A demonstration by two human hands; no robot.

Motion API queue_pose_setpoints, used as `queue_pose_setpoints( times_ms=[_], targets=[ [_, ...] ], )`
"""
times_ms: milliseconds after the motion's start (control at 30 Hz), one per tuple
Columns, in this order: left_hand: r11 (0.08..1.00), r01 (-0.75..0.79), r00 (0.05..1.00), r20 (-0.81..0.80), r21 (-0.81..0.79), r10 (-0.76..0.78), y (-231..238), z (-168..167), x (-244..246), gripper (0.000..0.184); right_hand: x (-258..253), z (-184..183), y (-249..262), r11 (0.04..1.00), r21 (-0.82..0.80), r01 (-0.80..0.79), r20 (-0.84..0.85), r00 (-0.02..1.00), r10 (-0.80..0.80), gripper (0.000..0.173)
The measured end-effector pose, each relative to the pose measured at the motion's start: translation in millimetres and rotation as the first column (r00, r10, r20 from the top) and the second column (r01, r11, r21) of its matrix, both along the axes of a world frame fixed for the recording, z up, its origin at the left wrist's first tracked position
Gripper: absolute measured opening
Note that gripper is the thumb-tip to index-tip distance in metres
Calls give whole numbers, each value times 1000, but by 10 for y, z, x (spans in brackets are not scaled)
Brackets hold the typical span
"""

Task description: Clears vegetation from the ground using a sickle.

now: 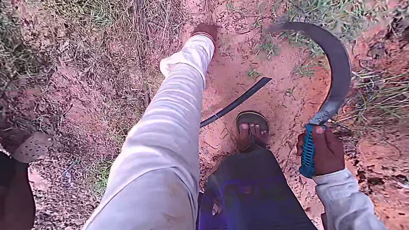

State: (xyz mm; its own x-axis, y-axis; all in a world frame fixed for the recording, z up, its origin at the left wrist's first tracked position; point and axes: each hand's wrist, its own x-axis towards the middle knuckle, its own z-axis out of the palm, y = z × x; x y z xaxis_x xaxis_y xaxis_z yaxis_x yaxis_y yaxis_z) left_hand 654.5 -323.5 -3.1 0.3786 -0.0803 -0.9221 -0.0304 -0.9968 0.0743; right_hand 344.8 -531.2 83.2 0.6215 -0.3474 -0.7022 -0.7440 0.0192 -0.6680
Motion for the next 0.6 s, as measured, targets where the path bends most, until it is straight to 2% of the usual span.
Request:
queue_pose_setpoints(
  times_ms=[33,100,167,300,400,467,533,600],
  targets=[
    [990,-139,990,30,-13,139,-3,15,-67,41,-6,-5,10,1000,2,16,4,1000,-16,26],
    [908,-414,905,83,-61,418,-15,33,-227,43,-32,-16,77,996,15,90,30,995,-91,27],
    [824,-555,816,117,-112,566,-4,32,-360,42,-54,-16,162,987,27,159,55,985,-161,28],
    [774,-586,769,135,-240,624,59,136,-359,41,-87,11,184,989,14,150,99,984,-151,28],
    [777,-548,794,98,-310,599,113,481,-583,40,-159,34,270,990,26,138,116,983,-140,28],
    [787,-531,803,109,-316,585,327,711,-871,40,-176,44,320,992,35,124,127,984,-127,28],
    [732,-598,725,171,-326,668,810,829,-1252,37,-225,64,346,994,43,100,150,983,-106,27],
    [641,-694,578,277,-327,767,1460,872,-1652,34,-269,81,388,995,36,88,183,979,-93,24]
  ],
)
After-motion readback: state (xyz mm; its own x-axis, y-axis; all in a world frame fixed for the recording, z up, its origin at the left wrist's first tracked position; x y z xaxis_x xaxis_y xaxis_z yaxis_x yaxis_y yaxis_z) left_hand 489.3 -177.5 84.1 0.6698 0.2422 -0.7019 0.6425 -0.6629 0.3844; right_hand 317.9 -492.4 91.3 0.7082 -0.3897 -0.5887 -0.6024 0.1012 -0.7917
